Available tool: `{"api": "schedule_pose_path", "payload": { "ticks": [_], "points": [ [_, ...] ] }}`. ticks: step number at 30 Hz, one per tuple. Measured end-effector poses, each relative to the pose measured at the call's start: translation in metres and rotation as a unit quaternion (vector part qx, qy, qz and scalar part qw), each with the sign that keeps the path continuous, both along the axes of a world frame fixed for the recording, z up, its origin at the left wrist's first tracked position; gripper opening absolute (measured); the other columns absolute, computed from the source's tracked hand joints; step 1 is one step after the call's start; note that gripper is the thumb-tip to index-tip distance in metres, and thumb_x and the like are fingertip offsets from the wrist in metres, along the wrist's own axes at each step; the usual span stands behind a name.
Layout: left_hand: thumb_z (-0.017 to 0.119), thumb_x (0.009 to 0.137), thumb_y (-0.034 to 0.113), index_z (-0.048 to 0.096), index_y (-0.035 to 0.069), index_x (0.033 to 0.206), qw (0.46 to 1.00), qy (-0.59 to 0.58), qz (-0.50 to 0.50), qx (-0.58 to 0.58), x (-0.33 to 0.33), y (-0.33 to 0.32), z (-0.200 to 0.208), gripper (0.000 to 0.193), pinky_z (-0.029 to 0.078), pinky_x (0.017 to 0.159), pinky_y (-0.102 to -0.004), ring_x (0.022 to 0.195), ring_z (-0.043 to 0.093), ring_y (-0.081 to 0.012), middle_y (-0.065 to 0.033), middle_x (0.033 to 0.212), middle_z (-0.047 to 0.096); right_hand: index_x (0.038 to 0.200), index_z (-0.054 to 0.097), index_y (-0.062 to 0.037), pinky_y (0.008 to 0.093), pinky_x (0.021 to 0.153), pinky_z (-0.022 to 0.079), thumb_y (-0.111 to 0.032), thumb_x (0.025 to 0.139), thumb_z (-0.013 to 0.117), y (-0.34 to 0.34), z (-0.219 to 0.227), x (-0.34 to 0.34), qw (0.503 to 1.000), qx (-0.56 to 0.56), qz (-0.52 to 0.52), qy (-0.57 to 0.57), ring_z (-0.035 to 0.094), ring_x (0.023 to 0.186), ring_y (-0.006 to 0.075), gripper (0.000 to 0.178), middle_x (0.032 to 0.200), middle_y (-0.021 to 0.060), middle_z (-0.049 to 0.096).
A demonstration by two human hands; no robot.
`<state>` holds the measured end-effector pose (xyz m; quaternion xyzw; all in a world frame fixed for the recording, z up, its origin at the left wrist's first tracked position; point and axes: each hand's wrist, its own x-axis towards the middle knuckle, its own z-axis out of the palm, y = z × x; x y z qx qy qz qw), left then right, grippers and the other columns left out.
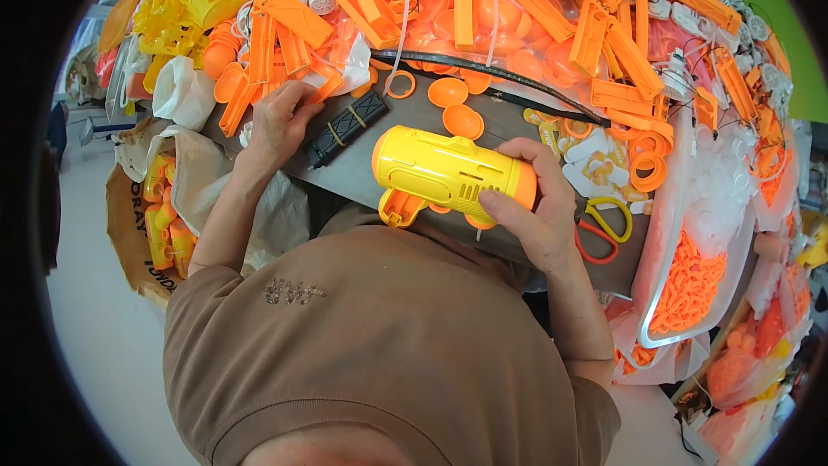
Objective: Manually assembling plastic toy gun components and attaching small internal parts.
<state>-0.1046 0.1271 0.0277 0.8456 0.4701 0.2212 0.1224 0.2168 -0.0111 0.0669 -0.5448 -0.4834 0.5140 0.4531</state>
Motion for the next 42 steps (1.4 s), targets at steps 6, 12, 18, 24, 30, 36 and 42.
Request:
{"api": "schedule_pose_path", "payload": {
  "ticks": [6, 12, 18, 24, 30, 36, 42],
  "points": [
    [0.066, 0.079, 0.0, 0.057, 0.0, 0.088, 0.946, -0.242, -0.02, -0.214, 0.038, -0.016, 0.03, 0.013, 0.046, 0.063, -0.0211, 0.07, 0.055, -0.0056, 0.0001, 0.078, 0.058, 0.116, 0.051, -0.0001, 0.0289, 0.084, 0.041, -0.021, 0.069, 0.064, 0.031, 0.02, -0.007, 0.997, 0.051, 0.057, -0.033, 0.052, 0.097, 0.0165, 0.053, 0.104, 0.0085, 0.054],
    [0.068, 0.078, -0.002, 0.058, -0.001, 0.09, 0.814, -0.37, -0.117, -0.432, 0.086, -0.017, 0.04, 0.016, 0.047, 0.062, -0.0194, 0.071, 0.057, -0.005, -0.0012, 0.081, 0.061, 0.125, 0.049, -0.0018, 0.0317, 0.088, 0.041, -0.021, 0.07, 0.065, 0.047, 0.023, -0.012, 0.964, 0.162, 0.145, -0.153, 0.054, 0.1, 0.0224, 0.06, 0.108, 0.0126, 0.055],
    [0.067, 0.078, -0.004, 0.057, -0.002, 0.092, 0.769, -0.39, -0.161, -0.481, 0.097, -0.012, 0.032, 0.017, 0.049, 0.066, -0.0199, 0.075, 0.06, -0.0073, -0.004, 0.083, 0.062, 0.124, 0.049, -0.0016, 0.0312, 0.086, 0.042, -0.021, 0.07, 0.068, 0.042, 0.023, -0.007, 0.977, 0.13, 0.123, -0.118, 0.054, 0.1, 0.0199, 0.06, 0.111, 0.0124, 0.055],
    [0.065, 0.077, -0.005, 0.058, -0.003, 0.093, 0.741, -0.403, -0.16, -0.513, 0.106, -0.011, 0.032, 0.018, 0.048, 0.069, -0.0212, 0.076, 0.059, -0.0092, -0.0039, 0.085, 0.061, 0.124, 0.047, 0.0003, 0.0275, 0.081, 0.042, -0.023, 0.069, 0.07, 0.04, 0.016, -0.005, 0.978, 0.155, 0.09, -0.102, 0.053, 0.092, 0.015, 0.064, 0.116, 0.0106, 0.052],
    [0.067, 0.074, -0.004, 0.059, -0.003, 0.092, 0.723, -0.398, -0.159, -0.542, 0.104, -0.008, 0.03, 0.019, 0.049, 0.07, -0.0221, 0.078, 0.061, -0.0103, -0.0043, 0.085, 0.061, 0.122, 0.047, 0.0006, 0.0262, 0.074, 0.043, -0.021, 0.069, 0.071, 0.039, 0.016, -0.004, 0.97, 0.185, 0.097, -0.121, 0.054, 0.083, 0.0141, 0.062, 0.105, 0.01, 0.055],
    [0.066, 0.076, -0.004, 0.06, -0.003, 0.093, 0.728, -0.373, -0.173, -0.549, 0.11, -0.009, 0.03, 0.018, 0.048, 0.072, -0.0217, 0.079, 0.06, -0.0099, -0.0043, 0.087, 0.061, 0.113, 0.05, -0.0019, 0.0259, 0.069, 0.043, -0.021, 0.069, 0.071, 0.04, 0.025, 0.0, 0.972, 0.166, 0.101, -0.135, 0.052, 0.077, 0.0134, 0.052, 0.088, 0.0066, 0.055],
    [0.063, 0.081, -0.002, 0.058, -0.002, 0.096, 0.758, -0.348, -0.197, -0.515, 0.126, -0.009, 0.032, 0.016, 0.049, 0.07, -0.0214, 0.078, 0.059, -0.008, -0.0036, 0.087, 0.062, 0.101, 0.054, -0.0023, 0.0245, 0.068, 0.041, -0.022, 0.071, 0.068, 0.037, 0.022, 0.01, 0.98, 0.116, 0.101, -0.13, 0.051, 0.075, 0.0126, 0.039, 0.086, 0.0055, 0.054]
  ]
}}
